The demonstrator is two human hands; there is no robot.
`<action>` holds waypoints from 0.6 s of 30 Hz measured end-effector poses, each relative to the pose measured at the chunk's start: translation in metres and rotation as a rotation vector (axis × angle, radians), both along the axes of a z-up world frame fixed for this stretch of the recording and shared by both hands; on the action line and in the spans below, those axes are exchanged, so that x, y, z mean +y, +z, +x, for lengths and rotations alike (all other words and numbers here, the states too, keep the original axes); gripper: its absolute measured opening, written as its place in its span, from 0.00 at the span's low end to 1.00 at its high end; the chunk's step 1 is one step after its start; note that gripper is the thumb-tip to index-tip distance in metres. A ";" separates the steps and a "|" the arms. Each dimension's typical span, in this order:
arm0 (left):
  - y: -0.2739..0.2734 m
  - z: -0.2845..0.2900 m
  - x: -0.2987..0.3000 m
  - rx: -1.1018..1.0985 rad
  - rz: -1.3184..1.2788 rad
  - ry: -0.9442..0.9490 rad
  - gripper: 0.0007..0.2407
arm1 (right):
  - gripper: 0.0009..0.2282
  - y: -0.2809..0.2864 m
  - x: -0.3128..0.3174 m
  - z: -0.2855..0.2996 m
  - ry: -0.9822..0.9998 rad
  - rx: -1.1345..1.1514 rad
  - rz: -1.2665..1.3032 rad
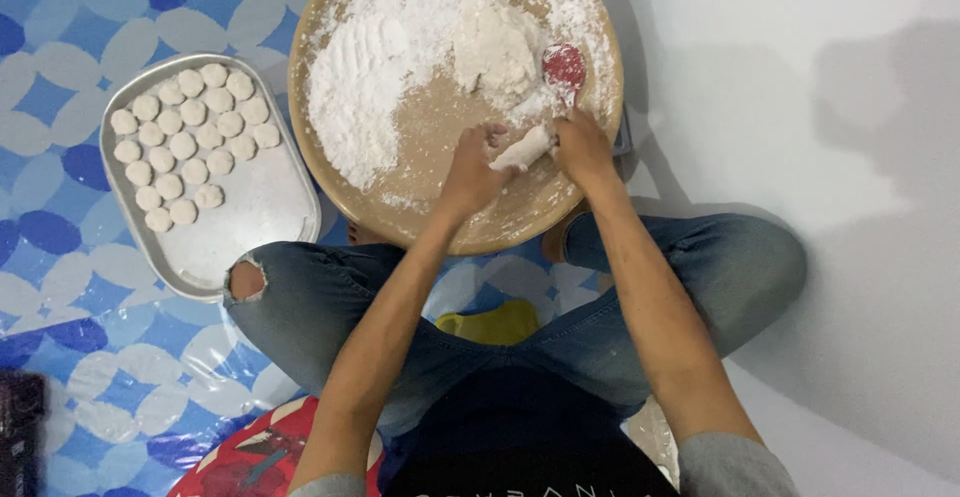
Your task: The person rolls pieces of dough into small spheres by hand on a floured wooden board and places them onto a metal tray.
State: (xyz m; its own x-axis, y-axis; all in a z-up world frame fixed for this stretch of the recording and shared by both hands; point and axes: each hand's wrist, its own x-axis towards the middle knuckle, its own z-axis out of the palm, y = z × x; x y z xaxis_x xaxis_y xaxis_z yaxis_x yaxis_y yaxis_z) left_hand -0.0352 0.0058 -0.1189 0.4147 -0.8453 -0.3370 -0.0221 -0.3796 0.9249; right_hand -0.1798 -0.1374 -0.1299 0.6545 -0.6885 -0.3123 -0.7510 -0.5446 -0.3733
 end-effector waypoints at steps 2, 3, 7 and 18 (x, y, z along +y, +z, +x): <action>0.001 -0.016 -0.008 -0.609 0.145 -0.159 0.27 | 0.17 0.029 0.006 0.007 -0.043 -0.014 0.001; 0.000 -0.020 -0.011 -0.607 0.142 -0.156 0.27 | 0.17 0.045 0.012 0.011 -0.042 -0.012 -0.002; -0.019 -0.028 -0.024 -0.742 0.120 -0.228 0.24 | 0.12 0.040 0.013 0.011 -0.093 -0.167 0.215; -0.015 -0.021 -0.029 -0.694 0.039 -0.085 0.07 | 0.06 0.037 -0.002 0.010 -0.217 -0.439 0.334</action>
